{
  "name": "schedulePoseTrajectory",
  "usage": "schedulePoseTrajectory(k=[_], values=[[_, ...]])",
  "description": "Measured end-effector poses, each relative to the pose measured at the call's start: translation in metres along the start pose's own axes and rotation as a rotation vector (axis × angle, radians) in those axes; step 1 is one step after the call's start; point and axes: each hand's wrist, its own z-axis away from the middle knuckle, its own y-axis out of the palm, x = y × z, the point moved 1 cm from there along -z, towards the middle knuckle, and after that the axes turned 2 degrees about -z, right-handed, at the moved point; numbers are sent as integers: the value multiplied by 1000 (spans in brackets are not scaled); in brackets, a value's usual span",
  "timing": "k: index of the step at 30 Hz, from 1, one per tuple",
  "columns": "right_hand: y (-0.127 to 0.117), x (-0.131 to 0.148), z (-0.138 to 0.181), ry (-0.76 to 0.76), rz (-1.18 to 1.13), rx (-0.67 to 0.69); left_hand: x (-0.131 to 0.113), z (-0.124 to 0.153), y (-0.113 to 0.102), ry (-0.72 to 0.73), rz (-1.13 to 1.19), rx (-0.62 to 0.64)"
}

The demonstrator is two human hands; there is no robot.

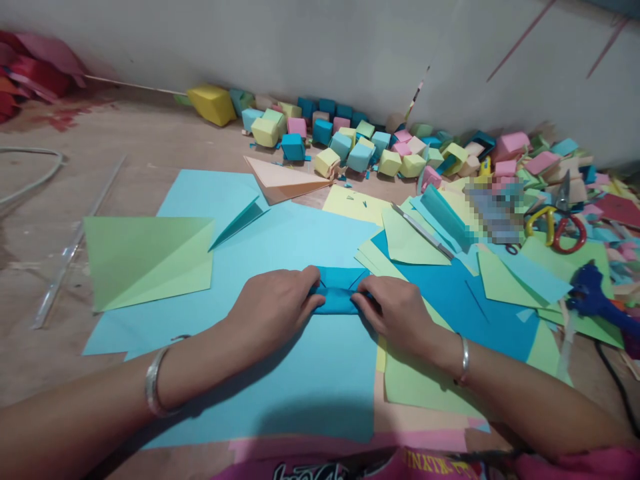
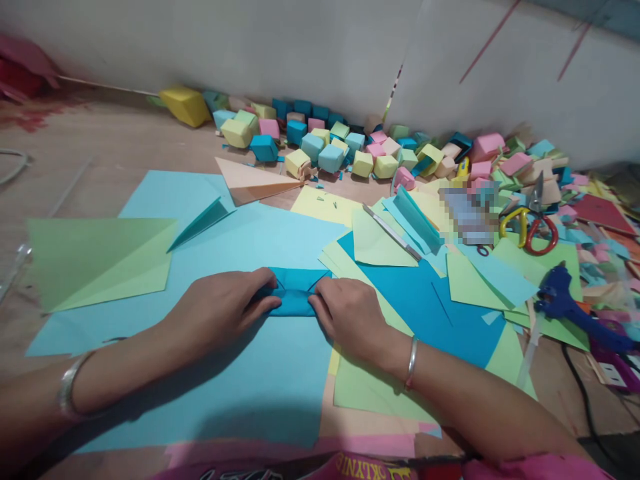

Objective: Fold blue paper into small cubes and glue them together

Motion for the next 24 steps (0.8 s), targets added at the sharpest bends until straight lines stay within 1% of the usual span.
schedulePoseTrajectory(k=[5, 7, 9, 11, 14, 16, 18, 22, 24], values=[[1, -2, 0, -25, 63, -41, 4, -1, -2, 2, -17, -5], [2, -3, 0, -16, 73, -48, 5, -1, -2, 0, -9, 17], [2, -3, 0, 7, 79, -51, 6, -1, -2, 9, 12, 12], [2, -3, 0, 26, 84, -67, 8, -1, -2, 20, 31, -52], [-1, -2, -2, 3, 76, -106, 10, -4, 0, 53, 80, -184], [-2, -3, -4, -29, 85, -131, 12, -8, 2, 92, 133, -212], [-3, -4, -6, -58, 110, -143, 14, -12, 4, 105, 181, -197], [-1, -8, -6, -97, 126, -109, 14, -18, 4, 36, 290, -154], [1, -9, -6, -106, 99, -98, 12, -19, 2, 29, 348, -138]])
